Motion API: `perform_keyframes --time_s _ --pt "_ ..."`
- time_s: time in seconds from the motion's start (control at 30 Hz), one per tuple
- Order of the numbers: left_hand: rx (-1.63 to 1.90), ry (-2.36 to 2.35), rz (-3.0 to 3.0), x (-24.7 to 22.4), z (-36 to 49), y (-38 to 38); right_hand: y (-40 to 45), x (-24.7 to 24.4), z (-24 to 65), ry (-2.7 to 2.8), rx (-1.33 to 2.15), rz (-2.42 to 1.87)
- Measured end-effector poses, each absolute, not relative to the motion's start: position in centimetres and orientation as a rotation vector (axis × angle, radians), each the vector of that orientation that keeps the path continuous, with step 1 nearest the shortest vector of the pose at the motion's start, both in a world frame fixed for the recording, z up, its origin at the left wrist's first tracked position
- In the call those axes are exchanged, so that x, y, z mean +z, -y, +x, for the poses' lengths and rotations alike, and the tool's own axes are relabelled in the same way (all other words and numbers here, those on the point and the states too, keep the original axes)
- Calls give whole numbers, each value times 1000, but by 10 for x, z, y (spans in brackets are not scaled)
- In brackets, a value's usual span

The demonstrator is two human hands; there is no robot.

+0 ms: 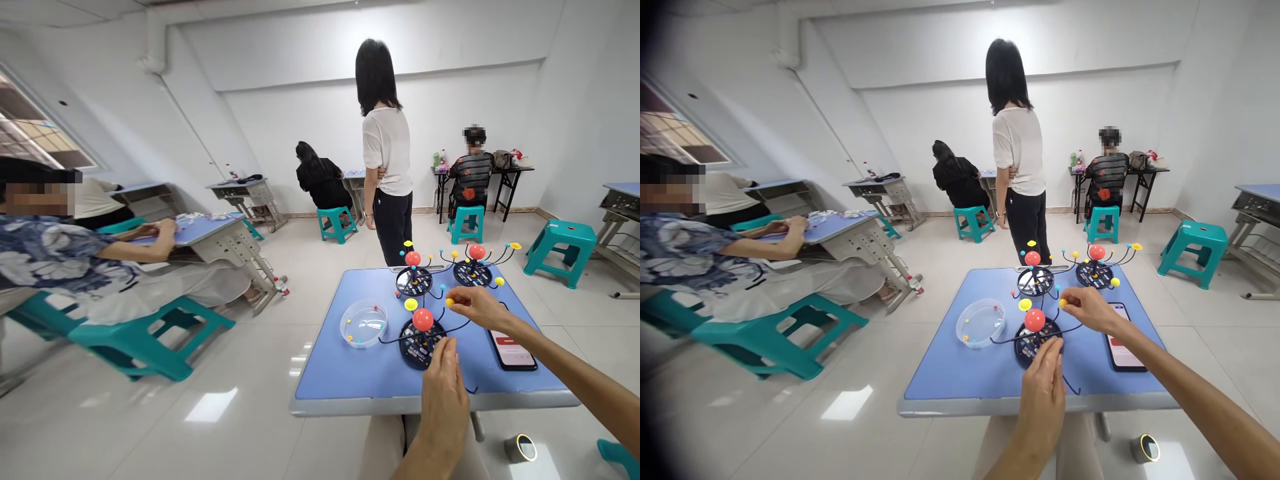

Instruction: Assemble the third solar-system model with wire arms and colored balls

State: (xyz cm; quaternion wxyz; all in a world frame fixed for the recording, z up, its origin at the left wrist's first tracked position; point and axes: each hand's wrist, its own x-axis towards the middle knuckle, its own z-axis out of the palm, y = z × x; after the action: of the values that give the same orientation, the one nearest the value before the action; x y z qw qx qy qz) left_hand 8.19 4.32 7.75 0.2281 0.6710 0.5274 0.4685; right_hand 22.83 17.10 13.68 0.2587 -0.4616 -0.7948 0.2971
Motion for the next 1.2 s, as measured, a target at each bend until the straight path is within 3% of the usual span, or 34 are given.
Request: perform_keyframes --time_s 0.47,1.2 --pt "1392 -1400 1569 48 113 -78 -183 122 233 1950 1177 -1179" --pt "1450 -1559 1340 47 130 -116 -187 123 228 2063 1052 -1219"
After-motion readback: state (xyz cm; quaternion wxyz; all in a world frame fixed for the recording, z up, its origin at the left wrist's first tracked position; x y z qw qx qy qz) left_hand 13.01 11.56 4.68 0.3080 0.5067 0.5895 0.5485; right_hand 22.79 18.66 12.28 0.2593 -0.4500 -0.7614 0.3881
